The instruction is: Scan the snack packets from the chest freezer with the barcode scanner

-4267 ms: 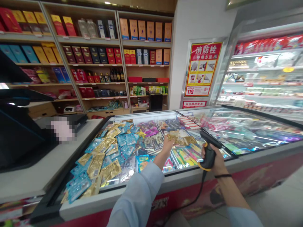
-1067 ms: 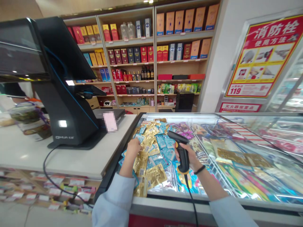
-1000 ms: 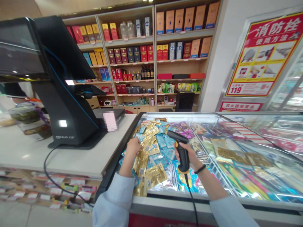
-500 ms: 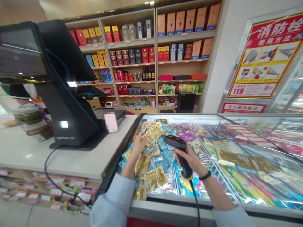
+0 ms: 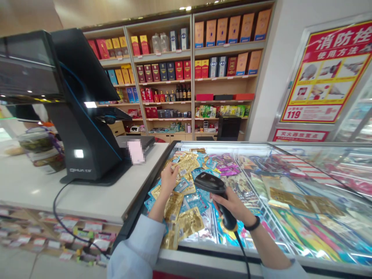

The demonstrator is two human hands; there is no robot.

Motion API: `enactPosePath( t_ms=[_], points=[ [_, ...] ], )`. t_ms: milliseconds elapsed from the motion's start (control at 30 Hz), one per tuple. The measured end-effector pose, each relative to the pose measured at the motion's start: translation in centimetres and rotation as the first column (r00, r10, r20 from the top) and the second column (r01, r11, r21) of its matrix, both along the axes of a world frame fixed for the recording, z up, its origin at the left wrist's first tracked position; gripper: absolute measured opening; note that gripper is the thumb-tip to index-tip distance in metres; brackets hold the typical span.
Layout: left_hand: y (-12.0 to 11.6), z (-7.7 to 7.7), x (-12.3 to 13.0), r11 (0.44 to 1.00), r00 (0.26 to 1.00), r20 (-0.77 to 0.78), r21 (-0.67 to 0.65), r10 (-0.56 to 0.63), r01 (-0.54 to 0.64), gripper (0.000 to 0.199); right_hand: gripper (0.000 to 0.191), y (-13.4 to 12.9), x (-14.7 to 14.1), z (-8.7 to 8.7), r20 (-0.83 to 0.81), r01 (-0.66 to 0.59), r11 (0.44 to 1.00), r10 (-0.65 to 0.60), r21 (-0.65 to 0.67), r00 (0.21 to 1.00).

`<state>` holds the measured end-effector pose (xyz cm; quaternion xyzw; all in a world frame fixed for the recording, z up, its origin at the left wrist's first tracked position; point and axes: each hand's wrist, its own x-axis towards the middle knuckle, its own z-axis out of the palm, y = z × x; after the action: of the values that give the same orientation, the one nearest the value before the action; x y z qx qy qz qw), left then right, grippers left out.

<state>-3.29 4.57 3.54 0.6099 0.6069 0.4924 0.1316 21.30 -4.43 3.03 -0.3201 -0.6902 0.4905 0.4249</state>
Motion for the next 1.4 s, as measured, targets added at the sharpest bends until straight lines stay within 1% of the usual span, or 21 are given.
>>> enactPosePath(
  t_ms=[133,267,467,600,700,833,900,967,1033,1067,1133,1200,1233,1300,1367,1400],
  points=[
    [-0.2,0.2,0.1,1.000,1.000,-0.012,-0.020,0.020,-0.020,0.022,0.032,-0.2,0.0,0.1,-0.029,-0.003,1.000,0.003,-0.007,1.000],
    [-0.1,0.1,0.1,1.000,1.000,-0.014,-0.015,0.021,-0.022,0.022,0.031,-0.3,0.0,0.2,-0.069,-0.001,1.000,0.000,-0.014,0.998],
    [0.1,-0.3,0.0,0.998,0.995,0.089,-0.014,-0.052,0.054,0.026,0.032,-0.3,0.0,0.3,-0.059,-0.014,1.000,0.014,-0.011,0.998],
    [0.1,-0.3,0.1,1.000,0.998,0.052,-0.016,-0.023,0.024,0.024,0.031,-0.1,0.0,0.2,-0.097,-0.014,0.998,0.008,-0.055,0.995],
    [0.1,-0.4,0.2,0.998,0.994,0.099,-0.037,-0.045,0.049,0.023,0.033,0.2,0.0,-0.2,-0.139,-0.001,0.994,-0.014,-0.110,0.990],
    [0.2,-1.1,0.1,0.998,0.986,0.159,-0.017,-0.055,0.059,0.021,0.035,0.3,-0.4,-0.8,-0.200,0.002,0.988,-0.033,-0.155,0.979],
    [0.4,-1.4,0.0,0.999,0.980,0.192,-0.014,-0.048,0.051,0.021,0.035,0.1,-0.5,-0.8,-0.234,0.011,0.986,-0.050,-0.164,0.971],
    [0.6,-1.4,-0.2,0.999,0.973,0.226,-0.017,-0.037,0.042,0.019,0.036,-0.5,-0.3,-0.5,-0.238,0.031,0.986,-0.070,-0.163,0.969],
    [0.7,-0.8,-0.1,0.998,0.960,0.276,-0.017,-0.049,0.056,0.018,0.037,-1.1,0.4,0.1,-0.230,0.057,0.988,-0.090,-0.145,0.969],
    [0.7,-0.3,0.1,0.997,0.947,0.313,-0.012,-0.073,0.081,0.017,0.037,-1.5,0.9,0.6,-0.229,0.072,0.989,-0.100,-0.128,0.968],
    [0.2,1.3,0.8,0.987,0.906,0.393,0.017,-0.154,0.160,0.019,0.035,-2.3,2.4,1.7,-0.236,0.109,0.990,-0.128,-0.090,0.963],
    [-0.6,3.3,2.0,0.968,0.860,0.445,0.086,-0.249,0.236,0.023,0.033,-3.1,4.3,2.9,-0.249,0.162,0.985,-0.173,-0.064,0.953],
    [-1.2,4.4,2.8,0.956,0.846,0.446,0.131,-0.292,0.261,0.025,0.032,-3.5,5.4,3.5,-0.261,0.197,0.979,-0.206,-0.059,0.943],
    [-2.5,6.3,4.9,0.934,0.843,0.405,0.211,-0.353,0.290,0.029,0.031,-4.5,7.8,4.5,-0.301,0.276,0.959,-0.282,-0.062,0.911],
    [-3.6,7.5,7.5,0.917,0.856,0.343,0.248,-0.386,0.314,0.029,0.030,-5.6,10.5,5.3,-0.350,0.346,0.935,-0.349,-0.072,0.869],
    [-4.1,7.7,9.1,0.911,0.858,0.324,0.248,-0.399,0.330,0.029,0.030,-6.2,12.0,5.6,-0.371,0.375,0.924,-0.376,-0.077,0.849]
  ],
)
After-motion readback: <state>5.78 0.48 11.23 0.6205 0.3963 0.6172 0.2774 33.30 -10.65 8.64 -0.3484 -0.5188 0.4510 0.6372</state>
